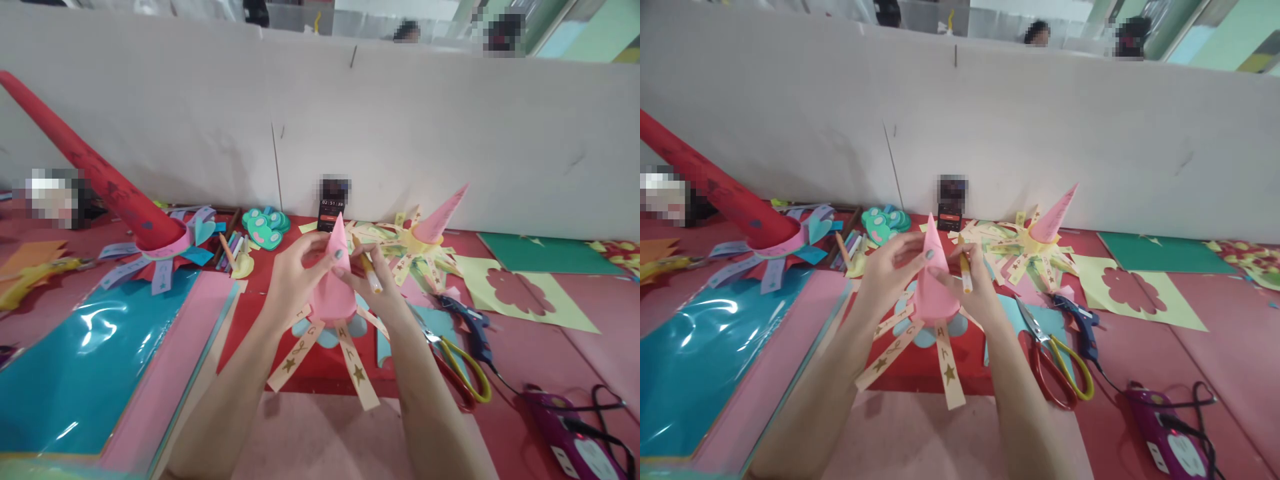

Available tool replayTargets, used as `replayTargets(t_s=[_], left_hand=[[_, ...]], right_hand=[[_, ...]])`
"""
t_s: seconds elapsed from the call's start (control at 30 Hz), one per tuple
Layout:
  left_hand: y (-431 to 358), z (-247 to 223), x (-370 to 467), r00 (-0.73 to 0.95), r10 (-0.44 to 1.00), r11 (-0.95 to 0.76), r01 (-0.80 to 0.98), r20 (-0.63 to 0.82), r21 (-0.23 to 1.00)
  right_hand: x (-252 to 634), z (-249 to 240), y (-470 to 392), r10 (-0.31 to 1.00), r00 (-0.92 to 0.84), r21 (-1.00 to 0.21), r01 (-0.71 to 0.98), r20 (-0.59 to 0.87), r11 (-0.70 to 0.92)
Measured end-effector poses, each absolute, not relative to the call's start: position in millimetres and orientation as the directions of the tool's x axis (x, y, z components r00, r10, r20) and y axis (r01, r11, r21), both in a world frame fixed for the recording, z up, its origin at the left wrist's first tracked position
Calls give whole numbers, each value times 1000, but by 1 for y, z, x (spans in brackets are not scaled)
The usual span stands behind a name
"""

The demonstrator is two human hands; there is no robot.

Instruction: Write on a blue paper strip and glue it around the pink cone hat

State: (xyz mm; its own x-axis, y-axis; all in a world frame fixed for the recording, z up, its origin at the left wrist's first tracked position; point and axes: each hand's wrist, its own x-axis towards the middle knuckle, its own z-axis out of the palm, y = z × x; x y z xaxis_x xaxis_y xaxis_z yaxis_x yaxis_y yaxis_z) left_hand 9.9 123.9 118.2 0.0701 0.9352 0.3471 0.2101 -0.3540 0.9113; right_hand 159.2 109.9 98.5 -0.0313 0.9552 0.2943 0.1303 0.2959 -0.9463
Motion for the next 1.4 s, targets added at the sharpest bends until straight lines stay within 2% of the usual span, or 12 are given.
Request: replayTargets(t_s=[0.1, 0.27, 0.43, 0.53, 0.67, 0.73, 0.83, 1.23, 1.33, 1.4], left_hand=[[124, 115, 11, 133, 935, -350, 223, 328, 910], [122, 116, 11, 167, 924, -376, 222, 345, 900], [116, 124, 9, 107, 896, -438, 362, 430, 823], [109, 130, 9, 73, 838, -509, 462, 541, 726], [98, 136, 12, 242, 591, -763, 476, 770, 436], [96, 136, 14, 360, 468, -843, 455, 807, 286], [95, 132, 18, 471, 383, -879, 450, 795, 157], [92, 133, 29, 658, 216, -908, 408, 722, -99], [91, 133, 30, 654, 197, -910, 398, 731, -111], [90, 131, 29, 642, 206, -921, 383, 738, -76]], right_hand=[[160, 97, 113, 956, -9, -947, 135, 293, 292], [159, 91, 115, 920, 12, -872, 324, 391, 366], [165, 97, 111, 910, -91, -862, 293, 406, 414], [171, 106, 107, 913, -124, -881, 241, 388, 407], [174, 111, 107, 937, 86, -940, 82, 337, 331], [173, 110, 110, 932, 199, -952, 13, 302, 306], [170, 107, 114, 915, 289, -957, 8, 280, 290], [178, 110, 112, 879, 338, -941, 79, 335, 328], [180, 112, 111, 860, 370, -935, 82, 351, 346], [181, 113, 111, 838, 401, -923, 61, 371, 379]])
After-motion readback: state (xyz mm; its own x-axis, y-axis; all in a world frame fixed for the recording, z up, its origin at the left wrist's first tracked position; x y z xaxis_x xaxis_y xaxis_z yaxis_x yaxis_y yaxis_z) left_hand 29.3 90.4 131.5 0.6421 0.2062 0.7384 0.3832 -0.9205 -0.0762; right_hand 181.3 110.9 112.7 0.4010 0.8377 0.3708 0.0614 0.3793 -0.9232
